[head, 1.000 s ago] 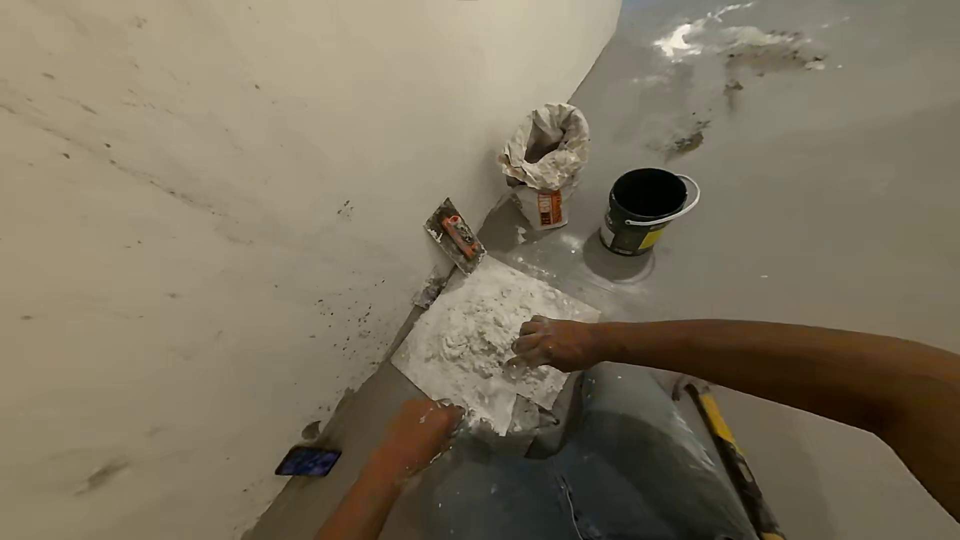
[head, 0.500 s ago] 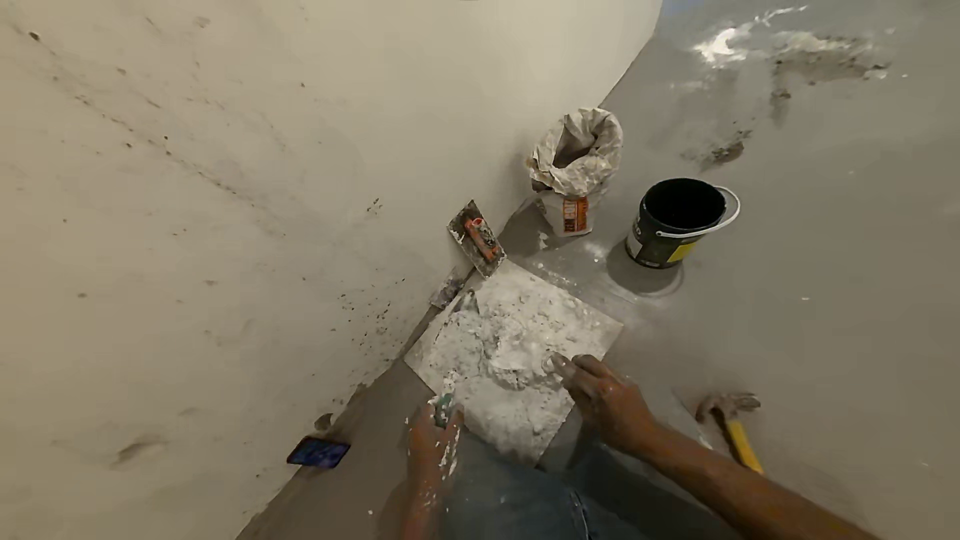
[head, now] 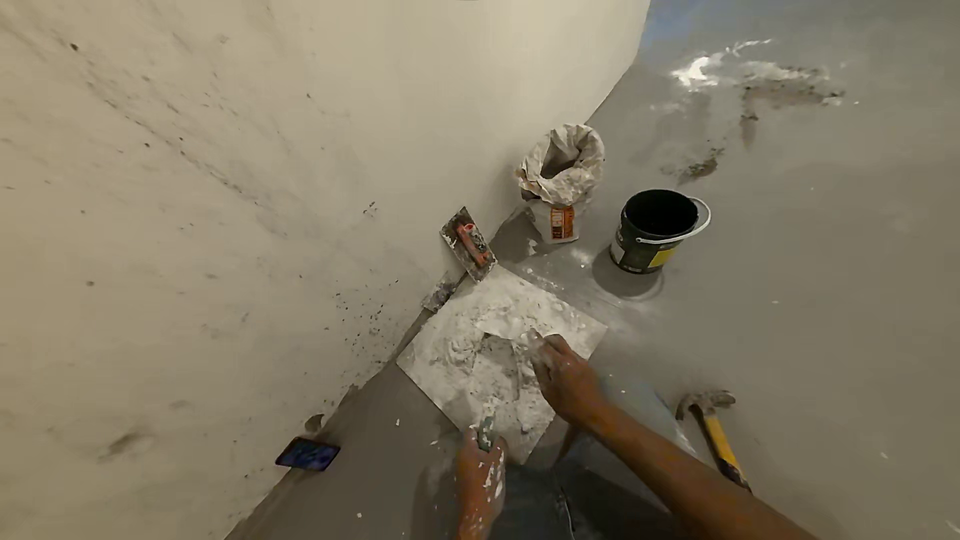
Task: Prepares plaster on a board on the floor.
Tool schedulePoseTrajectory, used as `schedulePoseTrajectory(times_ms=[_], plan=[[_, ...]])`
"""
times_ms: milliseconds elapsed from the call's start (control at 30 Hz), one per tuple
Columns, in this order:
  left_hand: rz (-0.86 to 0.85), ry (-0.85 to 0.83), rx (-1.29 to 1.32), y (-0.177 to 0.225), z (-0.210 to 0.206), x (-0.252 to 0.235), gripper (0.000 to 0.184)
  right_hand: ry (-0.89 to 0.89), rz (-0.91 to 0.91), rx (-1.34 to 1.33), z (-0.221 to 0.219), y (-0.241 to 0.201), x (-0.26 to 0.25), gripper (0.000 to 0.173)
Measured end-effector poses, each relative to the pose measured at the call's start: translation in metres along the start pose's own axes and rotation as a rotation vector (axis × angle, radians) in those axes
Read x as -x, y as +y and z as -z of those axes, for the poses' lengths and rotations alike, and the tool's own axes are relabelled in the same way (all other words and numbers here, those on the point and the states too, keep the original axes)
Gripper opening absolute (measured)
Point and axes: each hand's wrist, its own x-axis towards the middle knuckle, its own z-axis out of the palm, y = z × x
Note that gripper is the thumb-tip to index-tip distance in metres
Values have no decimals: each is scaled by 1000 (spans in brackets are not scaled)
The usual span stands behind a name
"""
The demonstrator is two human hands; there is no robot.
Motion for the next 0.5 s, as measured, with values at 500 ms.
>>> schedulePoseTrajectory(times_ms=[500], plan=[[-6,122,252,15,2,-20,28,179,230,76,-28,24,87,40]])
